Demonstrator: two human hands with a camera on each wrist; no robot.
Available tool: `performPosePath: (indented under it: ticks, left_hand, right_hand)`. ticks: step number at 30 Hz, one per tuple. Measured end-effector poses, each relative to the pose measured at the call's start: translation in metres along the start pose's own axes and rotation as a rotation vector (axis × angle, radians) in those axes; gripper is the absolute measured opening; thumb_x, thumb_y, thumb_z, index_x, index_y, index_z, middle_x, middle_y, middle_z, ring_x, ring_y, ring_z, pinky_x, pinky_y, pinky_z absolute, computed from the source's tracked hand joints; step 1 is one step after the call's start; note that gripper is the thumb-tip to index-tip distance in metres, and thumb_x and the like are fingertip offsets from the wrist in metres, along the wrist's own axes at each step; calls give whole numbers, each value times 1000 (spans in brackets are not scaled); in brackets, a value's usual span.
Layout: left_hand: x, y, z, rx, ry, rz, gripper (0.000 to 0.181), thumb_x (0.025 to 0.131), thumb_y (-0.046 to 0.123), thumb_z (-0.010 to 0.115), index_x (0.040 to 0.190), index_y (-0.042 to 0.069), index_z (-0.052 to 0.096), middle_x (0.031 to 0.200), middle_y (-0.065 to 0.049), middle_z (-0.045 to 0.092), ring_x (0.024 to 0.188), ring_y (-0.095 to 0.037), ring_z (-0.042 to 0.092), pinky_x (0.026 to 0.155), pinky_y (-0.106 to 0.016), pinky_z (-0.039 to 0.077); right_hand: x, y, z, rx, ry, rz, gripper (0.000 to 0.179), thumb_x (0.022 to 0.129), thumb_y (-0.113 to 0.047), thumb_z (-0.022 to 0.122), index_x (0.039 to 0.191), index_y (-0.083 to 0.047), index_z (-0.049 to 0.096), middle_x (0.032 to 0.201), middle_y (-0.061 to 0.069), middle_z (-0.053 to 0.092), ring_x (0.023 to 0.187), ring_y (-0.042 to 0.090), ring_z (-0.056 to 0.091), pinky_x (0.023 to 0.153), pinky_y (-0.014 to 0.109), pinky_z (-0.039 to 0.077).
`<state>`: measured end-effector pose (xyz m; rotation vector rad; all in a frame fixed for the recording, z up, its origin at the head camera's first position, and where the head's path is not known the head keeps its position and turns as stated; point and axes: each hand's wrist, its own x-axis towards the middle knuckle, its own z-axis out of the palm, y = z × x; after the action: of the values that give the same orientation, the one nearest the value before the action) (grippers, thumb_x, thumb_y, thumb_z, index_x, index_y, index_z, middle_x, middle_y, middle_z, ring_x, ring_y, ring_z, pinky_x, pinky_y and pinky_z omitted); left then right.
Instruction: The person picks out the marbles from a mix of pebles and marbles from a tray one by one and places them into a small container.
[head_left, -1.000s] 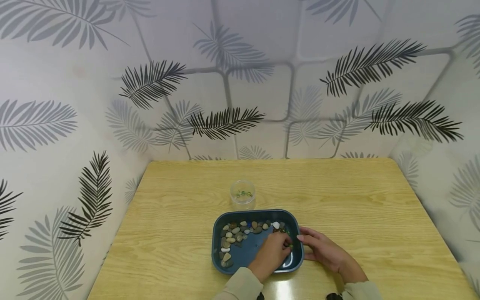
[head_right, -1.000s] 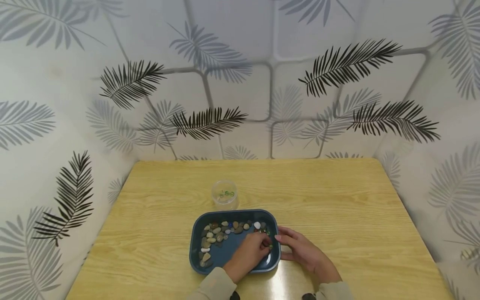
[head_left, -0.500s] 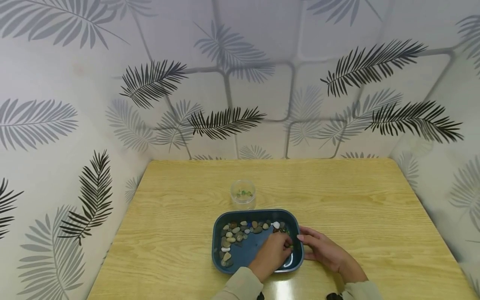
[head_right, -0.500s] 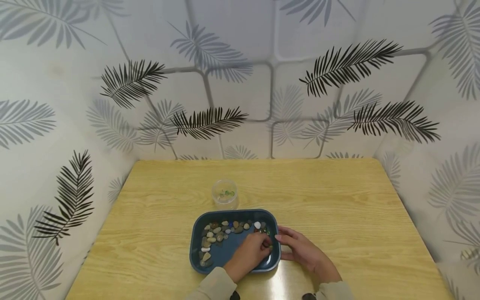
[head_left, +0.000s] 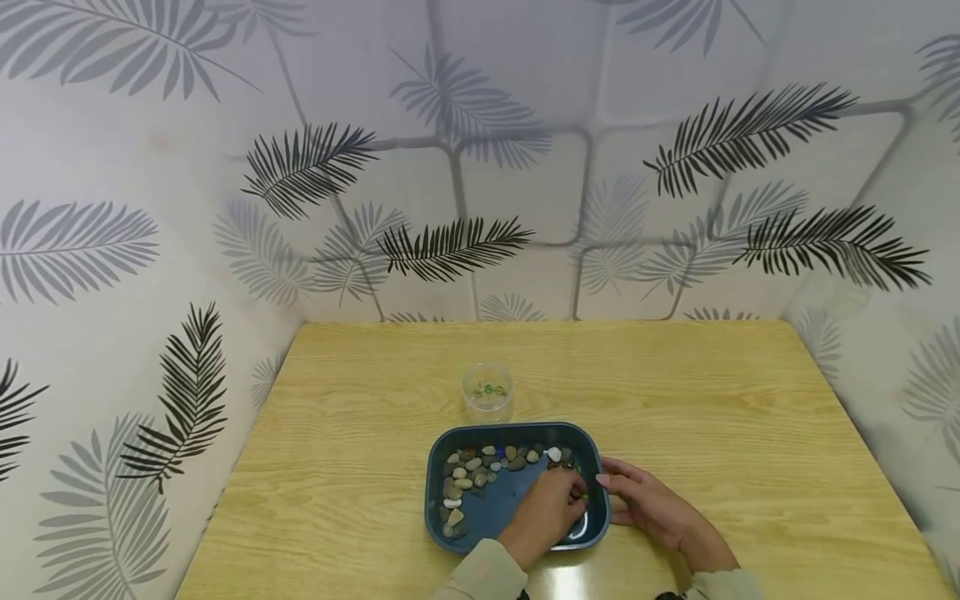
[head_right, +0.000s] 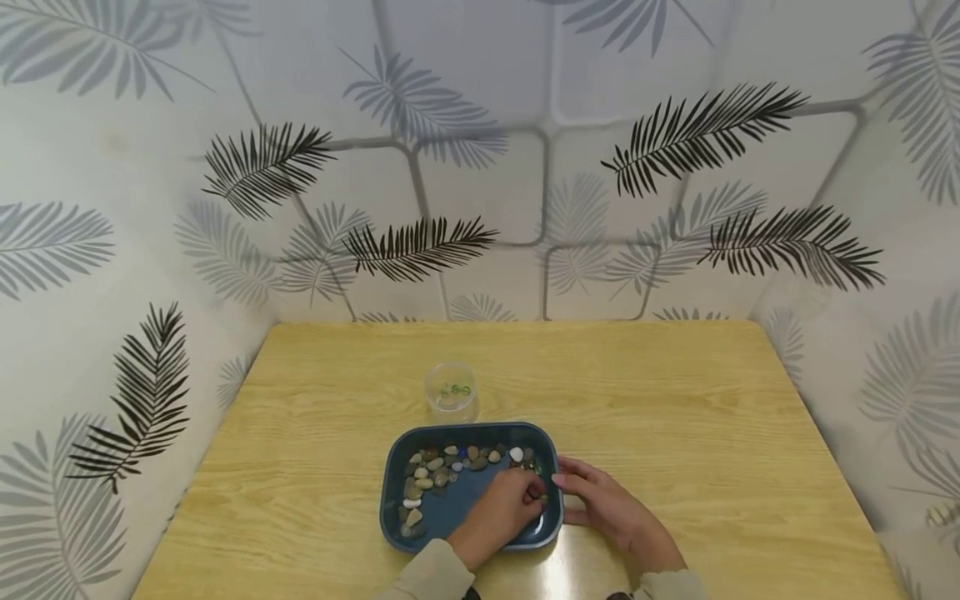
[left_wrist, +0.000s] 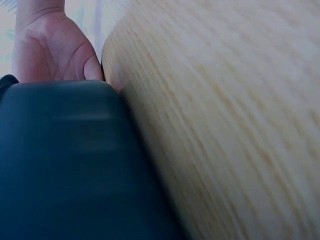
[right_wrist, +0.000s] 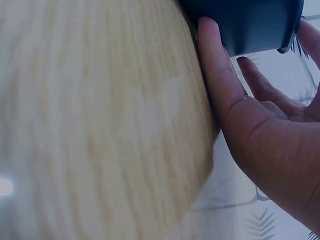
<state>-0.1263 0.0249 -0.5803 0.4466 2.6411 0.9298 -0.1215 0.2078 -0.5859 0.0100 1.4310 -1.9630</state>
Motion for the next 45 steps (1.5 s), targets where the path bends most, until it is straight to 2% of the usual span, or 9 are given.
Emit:
performPosePath:
  ticks: [11, 15, 19, 25, 29, 36, 42, 45]
  left_hand:
    - [-2, 3, -2, -13, 24, 36, 8, 78, 17, 67, 85, 18, 66, 72, 13, 56, 64, 3, 50, 58, -18, 44]
    - [-5, 2, -4, -34, 80, 64, 9, 78, 18, 67, 87, 19, 66, 75, 15, 54, 66, 3, 48, 59, -16, 43]
    - [-9, 3, -10, -109, 162, 107, 9, 79, 17, 66, 87, 19, 64, 77, 14, 54, 67, 4, 48, 60, -14, 43]
    - [-24, 3, -29, -272, 223, 134, 10, 80, 16, 65, 90, 16, 64, 78, 12, 54, 67, 3, 51, 59, -15, 45]
    - [-36, -2, -45, -346, 299, 162, 12, 80, 15, 66, 92, 14, 64, 81, 9, 56, 68, 1, 54, 59, -15, 46]
    - [-47, -11, -83, -331, 428, 147, 12, 80, 17, 65, 91, 13, 64, 82, 6, 57, 69, -3, 55, 61, -17, 47]
    - [-47, -34, -108, -285, 510, 147, 14, 82, 18, 63, 93, 10, 63, 80, 4, 59, 68, -4, 57, 60, -18, 48]
    - [-48, -44, -117, -279, 543, 119, 14, 81, 17, 64, 93, 9, 64, 79, 3, 60, 67, -5, 57, 59, -17, 48]
  right_hand:
    - [-2, 0, 0, 0, -13, -10, 58, 93, -23, 45, 139, -1, 17, 138, 18, 28, 114, 26, 44, 87, 46, 40]
    - [-3, 0, 1, 2, -13, -10, 59, 93, -23, 45, 140, -1, 16, 136, 16, 31, 112, 26, 46, 87, 46, 40]
    - [-3, 1, 1, -1, -22, -13, 59, 93, -22, 45, 140, -1, 15, 136, 15, 31, 110, 25, 48, 87, 45, 41]
    - [-1, 1, 1, -21, -3, -13, 60, 93, -24, 45, 140, -1, 15, 137, 18, 28, 110, 24, 48, 86, 46, 41]
    - [0, 3, 1, -36, 15, -30, 61, 92, -23, 45, 139, 1, 15, 136, 20, 28, 109, 23, 48, 85, 46, 42]
    - [0, 3, 0, -34, 37, -40, 61, 92, -23, 47, 139, 0, 17, 134, 18, 31, 109, 23, 48, 85, 46, 42]
    - [-1, 3, 0, -25, 36, -24, 60, 91, -25, 48, 139, -1, 20, 136, 17, 30, 108, 24, 49, 86, 46, 41]
    - [-1, 3, -1, -27, 38, -20, 60, 92, -24, 48, 139, -1, 20, 137, 17, 29, 108, 24, 49, 86, 46, 41]
